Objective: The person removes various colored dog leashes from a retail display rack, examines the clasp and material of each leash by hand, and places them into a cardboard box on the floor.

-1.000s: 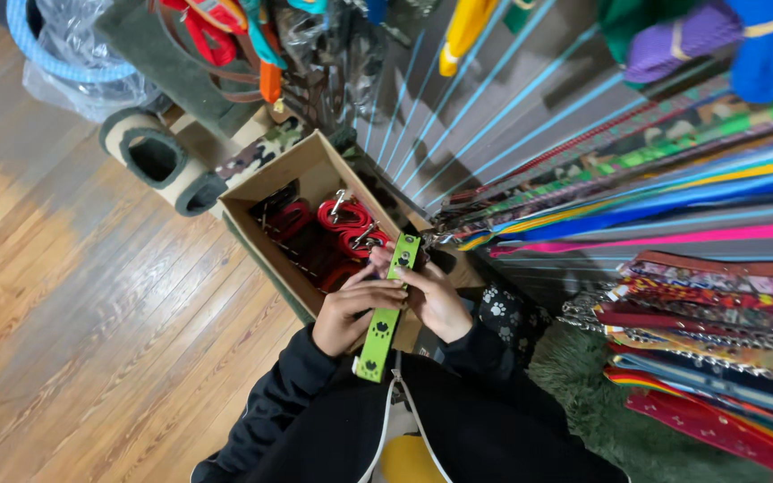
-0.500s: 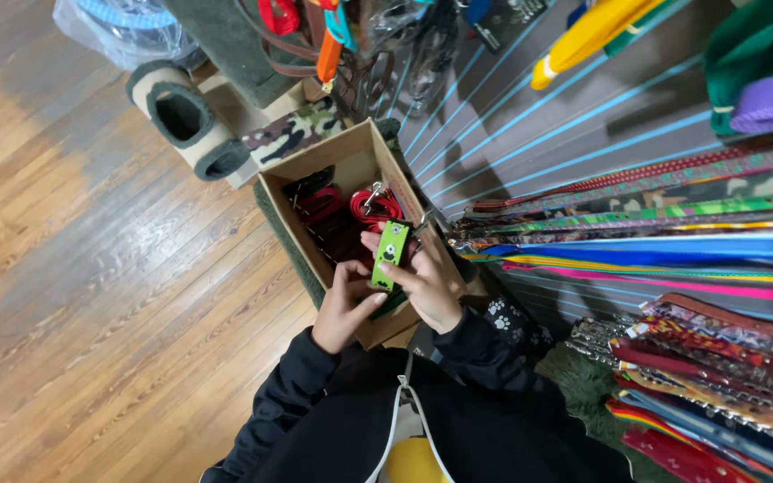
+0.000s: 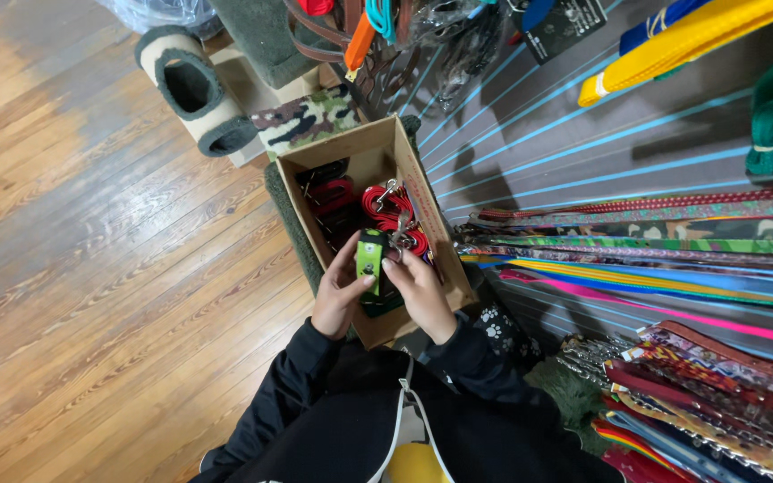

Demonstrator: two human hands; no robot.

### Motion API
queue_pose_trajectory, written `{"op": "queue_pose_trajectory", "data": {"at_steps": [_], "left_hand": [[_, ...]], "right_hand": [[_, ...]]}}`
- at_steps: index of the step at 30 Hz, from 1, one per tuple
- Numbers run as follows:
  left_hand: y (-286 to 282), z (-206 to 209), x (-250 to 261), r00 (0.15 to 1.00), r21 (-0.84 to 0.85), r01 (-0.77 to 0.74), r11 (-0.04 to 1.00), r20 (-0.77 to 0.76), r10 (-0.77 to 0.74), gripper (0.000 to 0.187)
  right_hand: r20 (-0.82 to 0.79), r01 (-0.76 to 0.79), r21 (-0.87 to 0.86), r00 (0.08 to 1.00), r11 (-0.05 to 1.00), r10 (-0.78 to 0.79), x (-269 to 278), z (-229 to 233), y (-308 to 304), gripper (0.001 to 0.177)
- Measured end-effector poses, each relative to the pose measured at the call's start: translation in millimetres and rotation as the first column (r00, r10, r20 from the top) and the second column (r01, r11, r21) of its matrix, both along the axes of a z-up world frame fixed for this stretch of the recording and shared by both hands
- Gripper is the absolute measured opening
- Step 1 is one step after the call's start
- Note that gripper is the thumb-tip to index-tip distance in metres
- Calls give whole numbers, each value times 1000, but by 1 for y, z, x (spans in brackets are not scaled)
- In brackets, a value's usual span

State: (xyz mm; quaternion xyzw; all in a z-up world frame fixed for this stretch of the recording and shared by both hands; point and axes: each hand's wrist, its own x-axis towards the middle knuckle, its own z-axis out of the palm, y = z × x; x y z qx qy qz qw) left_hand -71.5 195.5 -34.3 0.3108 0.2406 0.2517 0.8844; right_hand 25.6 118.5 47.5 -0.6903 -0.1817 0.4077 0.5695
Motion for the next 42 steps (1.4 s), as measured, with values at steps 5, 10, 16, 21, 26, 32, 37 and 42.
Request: {"op": "queue_pose_trajectory", "data": {"at_steps": [5,10,16,21,26,32,37,42], "left_hand": [[4,-1,0,998,116,8,993,-67,0,74],[7,-1,3,989,251,98,963,-132,-66,78],[10,0,4,934,773,189,605,-332,134,61],[-6,-34,5,812,879,445,170,-476,338,71],[-24,-47,8,715,788,605,-117,-472,516,40],[-27,-64,9,702,768,612,-187,-420,574,30],[-26,-56,8,693,778,608,-160,-422,584,29],[-27,-61,10,701,795,586,-159,-399,591,27]], "right_hand": [[458,-63,-78,884,995,92,0,-14,-15,44],[599,-136,-37,790,990,130,1,-17,-4,43],[697,-114,-50,708,992,116,18,-51,-1,40],[871,-116,-81,475,990,127,41,-68,23,34],[949,-76,-191,240,979,204,78,-117,55,36],[962,-73,-274,-24,959,273,107,-162,87,42],[949,-115,-302,-124,946,288,113,-174,103,42],[907,-8,-373,-213,928,363,114,-198,102,42]]}}
